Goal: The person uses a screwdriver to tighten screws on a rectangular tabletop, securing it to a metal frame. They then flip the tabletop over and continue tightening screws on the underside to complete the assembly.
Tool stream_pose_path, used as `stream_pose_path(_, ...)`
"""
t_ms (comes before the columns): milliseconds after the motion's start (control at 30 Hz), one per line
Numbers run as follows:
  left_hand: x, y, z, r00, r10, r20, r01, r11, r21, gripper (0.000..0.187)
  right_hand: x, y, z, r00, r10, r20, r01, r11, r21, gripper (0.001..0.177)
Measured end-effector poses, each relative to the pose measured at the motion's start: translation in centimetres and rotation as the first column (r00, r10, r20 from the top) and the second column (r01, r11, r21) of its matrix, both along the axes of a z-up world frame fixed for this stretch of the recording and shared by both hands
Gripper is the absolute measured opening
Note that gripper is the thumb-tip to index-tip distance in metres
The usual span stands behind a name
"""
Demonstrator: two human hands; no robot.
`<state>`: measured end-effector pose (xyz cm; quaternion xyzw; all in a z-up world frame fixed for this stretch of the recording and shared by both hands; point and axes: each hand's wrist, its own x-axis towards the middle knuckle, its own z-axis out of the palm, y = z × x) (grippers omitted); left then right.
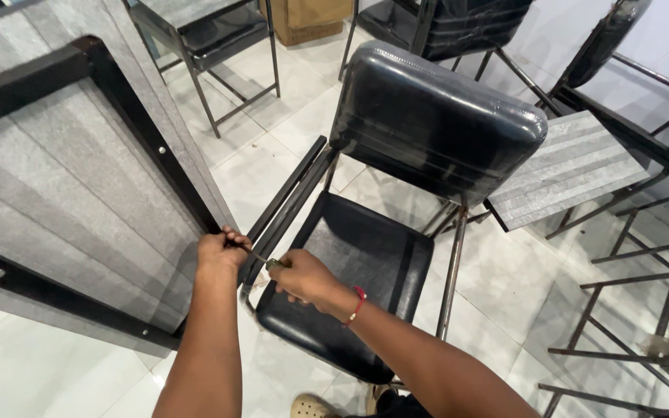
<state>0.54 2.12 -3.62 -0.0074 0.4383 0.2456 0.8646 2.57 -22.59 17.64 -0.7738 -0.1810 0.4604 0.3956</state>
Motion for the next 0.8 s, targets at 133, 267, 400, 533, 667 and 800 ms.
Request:
stream_pose_path(133, -0.2, -0.7, -0.4, 0.998, 0.037, 0.054, -0.04, 0.998, 0.056, 0.033, -0.2, -0.5, -0.6, 0.975, 0.029, 0.222, -0.053, 0.994, 0.1, 0.024)
stream_pose_path(267, -0.9, -2.7, -0.6, 0.991, 0.063, 0.114, -0.08, 0.985, 0.15, 0.034, -0.1, -1.2, -1.8, 0.988, 0.031, 0.152, -0.045, 0.995, 0.092, 0.024)
stream_pose_path(400, -1.4, -4.9, -0.4, 0.979, 0.166, 0.118, -0.187, 0.963, 0.192, 0.03, 0.0, -2.0, -3.4, 0.976, 0.064, 0.206, -0.084, 0.993, 0.087, 0.024)
stream_pose_path(533, -1.5, -5.7, 0.7, 0.972, 0.183, 0.147, -0.215, 0.947, 0.241, 0.028, 0.3, -2.3, -4.8, 0.974, 0.051, 0.219, -0.074, 0.993, 0.097, 0.024)
stream_pose_path(667, -1.8, -6.3, 2.2, 0.974, 0.193, 0.116, -0.218, 0.938, 0.27, 0.031, 1.0, -2.0, -5.2, 0.98, 0.059, 0.193, -0.083, 0.989, 0.119, 0.025)
stream_pose_path(800, -1.6, -6.8, 3.2, 0.967, 0.233, 0.106, -0.252, 0.934, 0.251, 0.032, 1.8, -1.9, -5.7, 0.979, 0.08, 0.188, -0.104, 0.987, 0.126, 0.026)
